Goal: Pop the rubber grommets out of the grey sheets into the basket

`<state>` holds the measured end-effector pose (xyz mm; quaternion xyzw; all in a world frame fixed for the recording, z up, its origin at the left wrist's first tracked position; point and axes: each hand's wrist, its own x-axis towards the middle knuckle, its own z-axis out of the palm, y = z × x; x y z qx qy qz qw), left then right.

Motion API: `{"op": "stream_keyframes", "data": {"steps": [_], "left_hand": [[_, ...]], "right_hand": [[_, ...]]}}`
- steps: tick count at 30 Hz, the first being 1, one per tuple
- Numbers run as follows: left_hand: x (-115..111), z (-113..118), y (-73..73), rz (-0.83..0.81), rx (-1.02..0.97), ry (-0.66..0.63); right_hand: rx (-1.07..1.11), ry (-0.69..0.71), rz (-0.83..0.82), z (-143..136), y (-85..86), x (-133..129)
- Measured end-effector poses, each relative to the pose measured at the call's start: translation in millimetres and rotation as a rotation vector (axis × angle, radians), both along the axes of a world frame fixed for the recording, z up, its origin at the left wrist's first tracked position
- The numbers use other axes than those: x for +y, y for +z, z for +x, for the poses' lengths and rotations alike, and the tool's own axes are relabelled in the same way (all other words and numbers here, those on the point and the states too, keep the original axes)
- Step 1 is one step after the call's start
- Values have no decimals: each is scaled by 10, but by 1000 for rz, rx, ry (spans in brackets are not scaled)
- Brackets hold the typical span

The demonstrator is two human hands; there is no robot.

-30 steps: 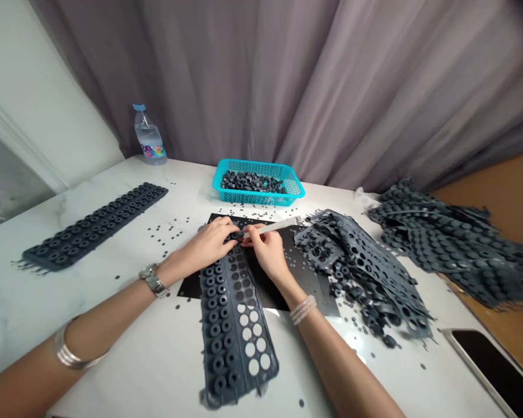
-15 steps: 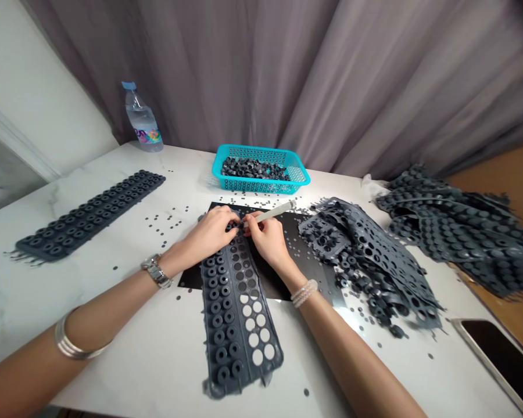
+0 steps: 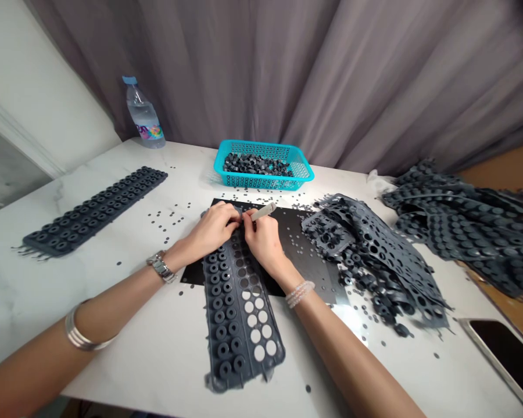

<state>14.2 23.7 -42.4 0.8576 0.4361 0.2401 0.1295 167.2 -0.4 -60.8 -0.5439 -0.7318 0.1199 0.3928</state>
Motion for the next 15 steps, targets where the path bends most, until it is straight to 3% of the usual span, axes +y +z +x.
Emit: {"op": "stream_keyframes", "data": {"steps": [3, 6, 10, 13, 15], "left_hand": [[-56, -57, 80, -35, -163, 3], [-90, -128, 176, -159, -453, 125], [-61, -206, 233, -644, -982, 219], [-35, -228, 222, -984, -1198, 184], [-28, -228, 209, -1076, -1279, 173]], "right_hand": [[23, -15, -14, -7, 13, -3], [122, -12, -52, 9, 20, -5], [456, -23, -162, 51, -2, 5], [688, -51, -195, 72, -29, 21], [724, -63, -192, 76, -41, 30]]}}
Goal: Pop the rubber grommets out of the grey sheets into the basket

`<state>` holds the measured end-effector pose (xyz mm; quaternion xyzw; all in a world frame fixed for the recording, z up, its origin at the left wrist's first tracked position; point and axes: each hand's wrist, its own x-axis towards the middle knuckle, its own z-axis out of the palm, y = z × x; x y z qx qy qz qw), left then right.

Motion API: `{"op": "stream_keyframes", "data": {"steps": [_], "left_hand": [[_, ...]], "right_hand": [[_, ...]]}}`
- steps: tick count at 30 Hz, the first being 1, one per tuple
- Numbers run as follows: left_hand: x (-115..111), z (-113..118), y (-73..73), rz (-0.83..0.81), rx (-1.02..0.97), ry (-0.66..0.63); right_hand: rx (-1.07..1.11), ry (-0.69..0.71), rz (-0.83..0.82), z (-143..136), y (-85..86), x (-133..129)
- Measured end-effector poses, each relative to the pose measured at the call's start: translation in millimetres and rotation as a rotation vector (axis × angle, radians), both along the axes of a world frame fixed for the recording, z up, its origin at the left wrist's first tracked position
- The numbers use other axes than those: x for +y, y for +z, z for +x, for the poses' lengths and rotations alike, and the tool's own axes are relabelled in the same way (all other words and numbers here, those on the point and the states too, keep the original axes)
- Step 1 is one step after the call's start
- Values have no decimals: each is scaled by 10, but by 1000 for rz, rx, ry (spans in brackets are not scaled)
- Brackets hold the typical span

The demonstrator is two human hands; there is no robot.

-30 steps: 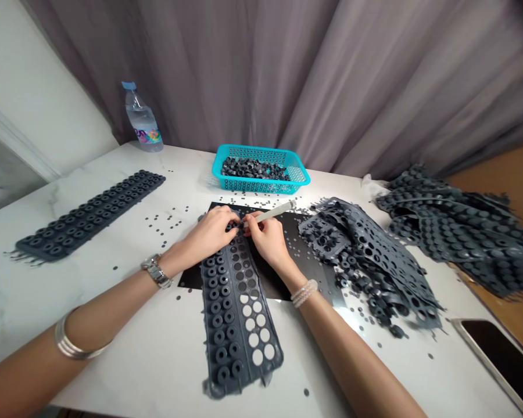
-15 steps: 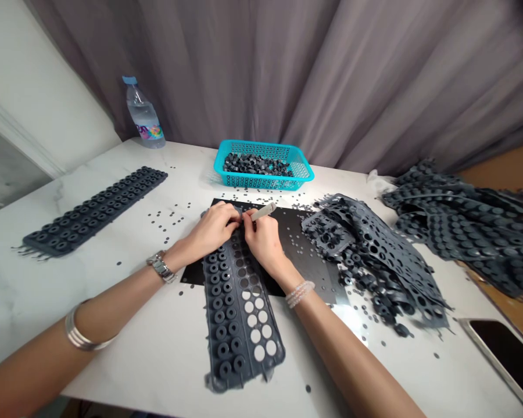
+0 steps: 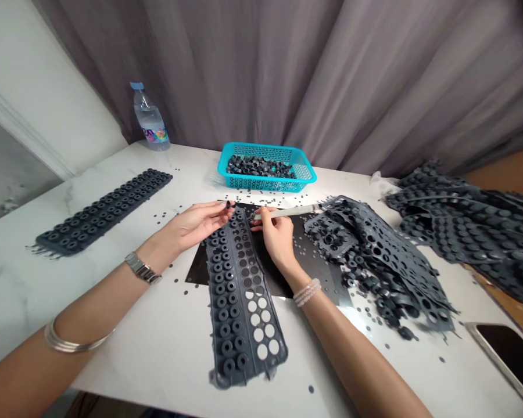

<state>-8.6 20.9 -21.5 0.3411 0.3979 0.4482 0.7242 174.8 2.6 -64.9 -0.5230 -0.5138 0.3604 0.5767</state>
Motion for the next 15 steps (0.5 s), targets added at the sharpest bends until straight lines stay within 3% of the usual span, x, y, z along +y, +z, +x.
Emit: {"op": "stream_keyframes", "data": {"steps": [15], "left_hand": [[-34, -6, 40, 30, -39, -50]], "right_hand": [[-68, 16, 21, 14, 17, 26]]}}
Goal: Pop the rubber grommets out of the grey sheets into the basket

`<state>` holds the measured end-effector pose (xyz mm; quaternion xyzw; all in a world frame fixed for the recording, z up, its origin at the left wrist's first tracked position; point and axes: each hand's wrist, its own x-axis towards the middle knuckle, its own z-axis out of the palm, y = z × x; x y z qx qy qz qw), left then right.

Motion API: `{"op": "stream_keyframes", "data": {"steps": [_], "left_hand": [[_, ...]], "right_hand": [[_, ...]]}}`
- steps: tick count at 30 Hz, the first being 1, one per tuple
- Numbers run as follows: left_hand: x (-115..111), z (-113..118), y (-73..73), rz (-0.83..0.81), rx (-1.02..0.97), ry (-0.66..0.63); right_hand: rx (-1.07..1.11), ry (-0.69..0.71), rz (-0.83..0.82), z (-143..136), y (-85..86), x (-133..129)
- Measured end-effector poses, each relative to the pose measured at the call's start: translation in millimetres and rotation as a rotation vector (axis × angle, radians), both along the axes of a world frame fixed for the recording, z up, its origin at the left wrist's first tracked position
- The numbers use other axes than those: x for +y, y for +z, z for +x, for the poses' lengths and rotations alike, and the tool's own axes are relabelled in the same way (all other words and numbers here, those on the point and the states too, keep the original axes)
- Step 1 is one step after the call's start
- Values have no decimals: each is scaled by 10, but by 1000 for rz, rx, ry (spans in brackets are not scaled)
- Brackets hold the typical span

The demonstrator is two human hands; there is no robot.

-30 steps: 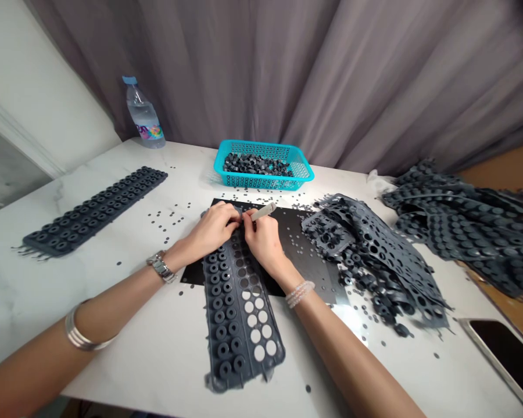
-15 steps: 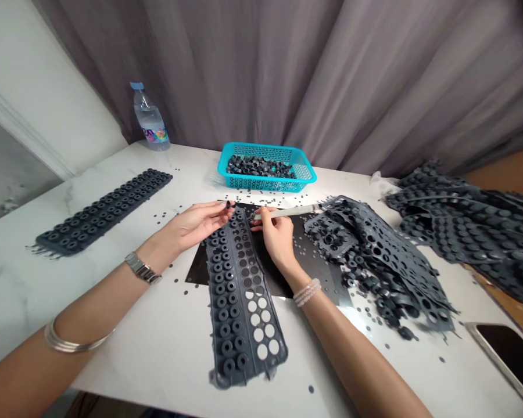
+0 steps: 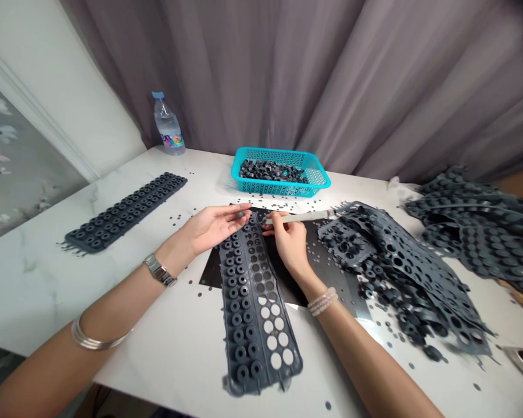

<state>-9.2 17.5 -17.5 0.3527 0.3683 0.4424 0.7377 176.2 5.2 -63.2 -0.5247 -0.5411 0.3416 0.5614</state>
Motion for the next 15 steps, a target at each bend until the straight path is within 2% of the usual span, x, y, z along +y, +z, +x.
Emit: {"op": "stream_keyframes", "data": {"steps": [2, 3, 7, 9, 12, 15], "left_hand": [[9, -3, -11, 99, 139, 20], [8, 0, -17, 187, 270, 42], [-40, 65, -47, 704, 1024, 120], [-67, 115, -73, 887, 1263, 78], [-83, 169, -128, 1003, 1365, -37], [-77, 180, -181, 1027, 1391, -72]], "right_hand": [[32, 22, 6, -4, 16, 19], [42, 45, 10, -9, 22, 27], [-33, 145, 22, -36, 28, 33], [-116, 169, 34, -46, 30, 25], [-251, 179, 75, -52, 48, 9], [-359, 181, 125, -59, 78, -5]]}}
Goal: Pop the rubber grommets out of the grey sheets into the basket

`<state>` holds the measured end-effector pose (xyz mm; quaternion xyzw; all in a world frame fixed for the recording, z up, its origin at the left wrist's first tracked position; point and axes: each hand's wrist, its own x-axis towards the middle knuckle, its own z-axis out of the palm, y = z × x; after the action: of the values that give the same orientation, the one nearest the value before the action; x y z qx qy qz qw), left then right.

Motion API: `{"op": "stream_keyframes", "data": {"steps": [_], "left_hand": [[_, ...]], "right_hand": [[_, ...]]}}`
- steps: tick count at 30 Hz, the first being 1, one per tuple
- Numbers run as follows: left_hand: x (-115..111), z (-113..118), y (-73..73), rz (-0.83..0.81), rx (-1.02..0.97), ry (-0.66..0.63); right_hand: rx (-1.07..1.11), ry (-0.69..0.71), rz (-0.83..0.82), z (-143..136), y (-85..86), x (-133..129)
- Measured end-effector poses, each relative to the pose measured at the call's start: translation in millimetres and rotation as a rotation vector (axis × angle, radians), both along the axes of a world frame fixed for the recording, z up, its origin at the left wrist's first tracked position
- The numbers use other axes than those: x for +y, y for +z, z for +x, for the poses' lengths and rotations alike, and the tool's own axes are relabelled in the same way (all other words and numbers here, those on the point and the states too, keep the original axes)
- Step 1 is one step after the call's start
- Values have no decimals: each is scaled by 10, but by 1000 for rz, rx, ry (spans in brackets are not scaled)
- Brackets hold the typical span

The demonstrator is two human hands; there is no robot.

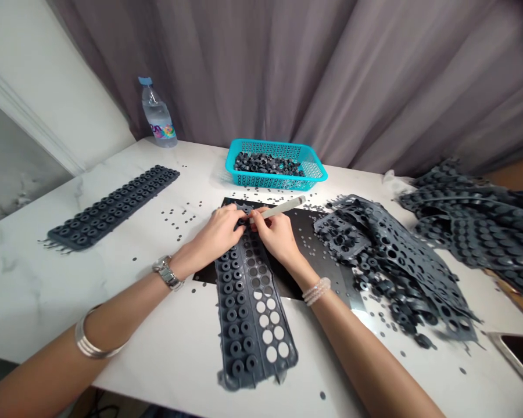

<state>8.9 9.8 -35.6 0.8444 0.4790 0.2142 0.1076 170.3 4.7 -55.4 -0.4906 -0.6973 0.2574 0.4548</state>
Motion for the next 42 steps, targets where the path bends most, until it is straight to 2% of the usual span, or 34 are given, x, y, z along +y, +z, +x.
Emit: {"op": "stream_keyframes", "data": {"steps": [14, 17, 21, 23, 25, 27, 29, 32, 35, 42], "left_hand": [[50, 4, -62, -10, -5, 34], [35, 8, -32, -19, -37, 23], [-9, -58, 78, -87, -152, 7], [-16, -133, 146, -158, -270, 71], [3, -219, 202, -276, -520, 163], [43, -297, 235, -492, -858, 192], [89, -349, 248, -774, -1149, 154], [133, -375, 246, -1078, -1391, 188], [134, -365, 240, -1160, -1509, 258], [93, -345, 264, -1250, -1662, 184]], "right_hand": [[-142, 5, 38, -42, 1, 4], [-194, -23, 71, -80, -22, 3], [-216, -86, 59, -128, -39, -10], [-181, -95, 39, -132, -40, -17], [-93, -101, -3, -118, -45, -21], [58, -112, -65, -93, -62, -15], [245, -134, -119, -65, -90, 3], [481, -175, -172, -33, -137, 43], [610, -195, -214, -16, -165, 81], [681, -176, -232, -11, -155, 104]]}}
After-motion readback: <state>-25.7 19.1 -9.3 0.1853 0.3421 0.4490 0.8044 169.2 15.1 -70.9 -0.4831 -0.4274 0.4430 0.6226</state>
